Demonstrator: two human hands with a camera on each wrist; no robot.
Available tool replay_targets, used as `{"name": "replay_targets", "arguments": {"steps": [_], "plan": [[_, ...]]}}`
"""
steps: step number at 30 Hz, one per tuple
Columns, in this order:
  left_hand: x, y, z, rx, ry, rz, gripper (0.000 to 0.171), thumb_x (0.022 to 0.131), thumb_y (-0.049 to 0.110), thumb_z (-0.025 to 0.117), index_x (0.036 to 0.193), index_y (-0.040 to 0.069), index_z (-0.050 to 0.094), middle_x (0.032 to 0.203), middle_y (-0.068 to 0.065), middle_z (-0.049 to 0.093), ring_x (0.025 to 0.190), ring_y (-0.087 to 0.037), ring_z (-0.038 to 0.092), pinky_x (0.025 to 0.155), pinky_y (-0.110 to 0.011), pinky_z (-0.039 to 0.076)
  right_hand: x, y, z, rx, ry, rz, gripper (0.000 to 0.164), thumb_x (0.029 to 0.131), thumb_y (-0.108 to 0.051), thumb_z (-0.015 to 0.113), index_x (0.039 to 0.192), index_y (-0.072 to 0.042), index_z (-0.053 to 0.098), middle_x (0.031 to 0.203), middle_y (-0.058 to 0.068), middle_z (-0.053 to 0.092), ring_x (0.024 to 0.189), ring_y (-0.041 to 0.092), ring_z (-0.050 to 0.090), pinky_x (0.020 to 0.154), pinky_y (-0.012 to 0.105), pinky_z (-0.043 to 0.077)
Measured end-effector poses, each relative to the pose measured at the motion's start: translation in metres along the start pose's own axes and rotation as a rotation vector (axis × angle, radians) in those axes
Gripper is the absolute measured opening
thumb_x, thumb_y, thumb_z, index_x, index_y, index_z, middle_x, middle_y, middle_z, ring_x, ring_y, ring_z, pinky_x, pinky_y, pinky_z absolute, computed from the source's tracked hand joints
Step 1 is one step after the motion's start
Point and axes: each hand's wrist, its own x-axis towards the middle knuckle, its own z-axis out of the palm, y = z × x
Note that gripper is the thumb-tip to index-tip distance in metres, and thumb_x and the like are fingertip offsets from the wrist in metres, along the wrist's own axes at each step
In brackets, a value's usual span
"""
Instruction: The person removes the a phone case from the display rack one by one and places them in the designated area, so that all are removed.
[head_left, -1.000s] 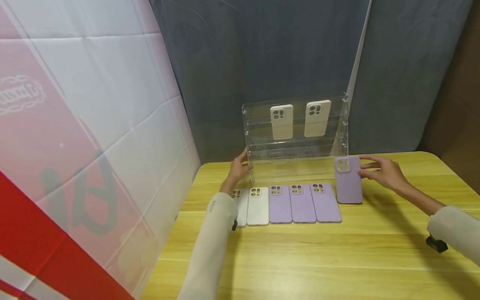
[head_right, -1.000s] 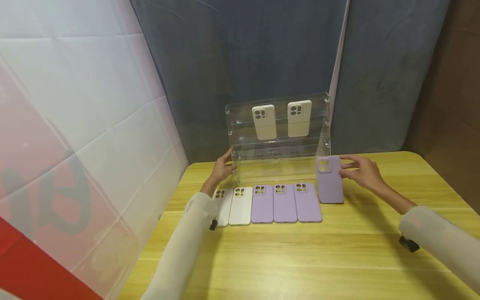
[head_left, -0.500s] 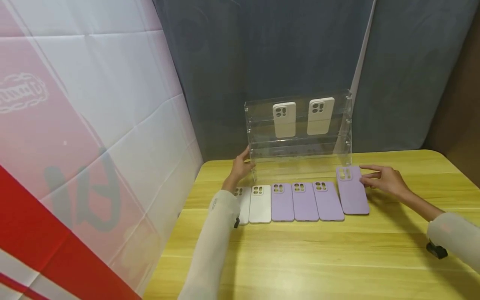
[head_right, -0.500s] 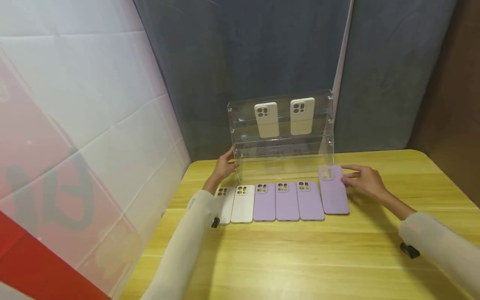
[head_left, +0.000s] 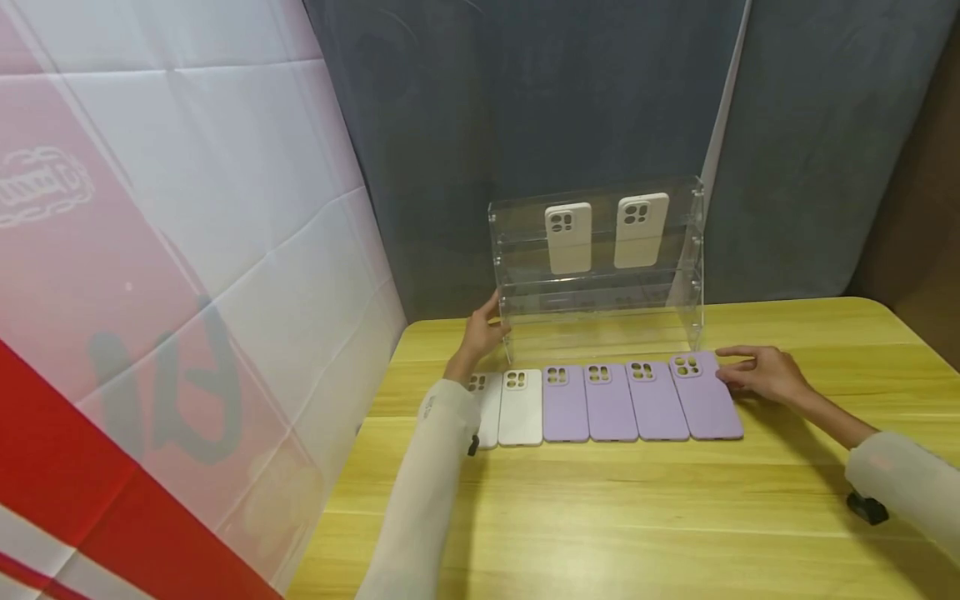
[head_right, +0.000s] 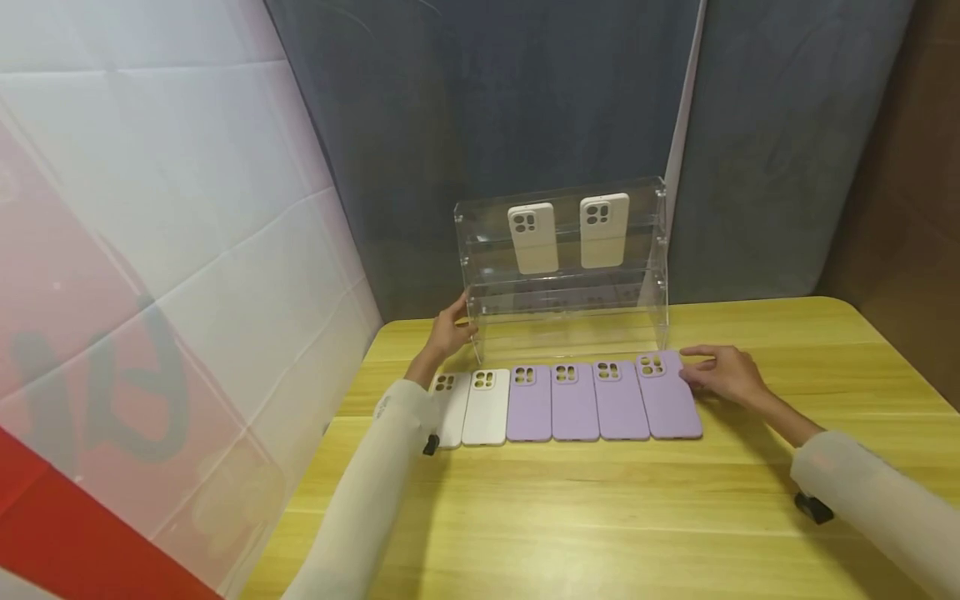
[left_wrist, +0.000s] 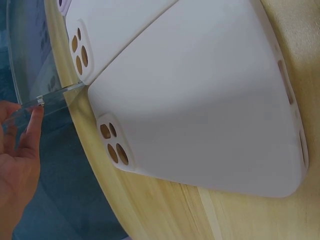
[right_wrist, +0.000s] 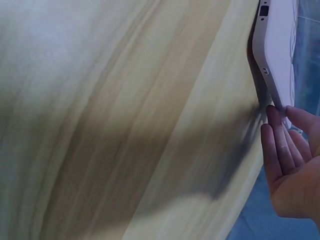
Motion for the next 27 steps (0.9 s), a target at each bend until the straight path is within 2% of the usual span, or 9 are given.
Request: {"name": "replay_targets", "arguments": {"steps": [9,16,24,27], "plan": [[-0.0002,0.0026,-0.0007,0.008,0.001,-0.024,0.086,0.094,-0.015,0.062,0.165,0.019,0.027,0.154,-0.026,0.048,0.13,-0.045,0.059,0.101,-0.043,0.059,-0.0004,0.0031,0.001,0.02,-0.018,0.018,0.054,0.094,-0.02,0.077,0.135,0.012,0.061,0.1,0.023,0.077,0.072,0.014,0.077,0.056,0.027,0.062],[0.0002,0.0044,-0.0007,-0.004,0.004,-0.026,0.086,0.094,-0.015,0.062,0.165,0.018,0.026,0.155,-0.026,0.047,0.129,-0.045,0.059,0.101,-0.044,0.059,-0.0018,0.0045,0.0007,0.022,0.003,-0.003,0.051,0.093,-0.018,0.078,0.132,0.012,0.063,0.098,0.022,0.078,0.069,0.014,0.077,0.056,0.025,0.062],[0.001,-0.0007,0.0005,0.007,0.008,-0.026,0.086,0.093,-0.015,0.063,0.164,0.019,0.029,0.155,-0.024,0.047,0.13,-0.048,0.058,0.099,-0.044,0.06,-0.0028,0.0066,0.0011,-0.018,0.033,-0.029,0.047,0.092,-0.017,0.08,0.128,0.01,0.067,0.097,0.022,0.078,0.072,0.015,0.077,0.053,0.023,0.058],[0.0009,-0.0006,0.0003,0.011,0.011,-0.024,0.086,0.093,-0.015,0.063,0.164,0.019,0.03,0.155,-0.024,0.048,0.128,-0.046,0.06,0.1,-0.044,0.06,-0.0011,0.0075,0.0008,-0.047,0.053,-0.05,0.046,0.092,-0.02,0.08,0.127,0.008,0.069,0.098,0.021,0.078,0.075,0.014,0.077,0.055,0.021,0.054]]}}
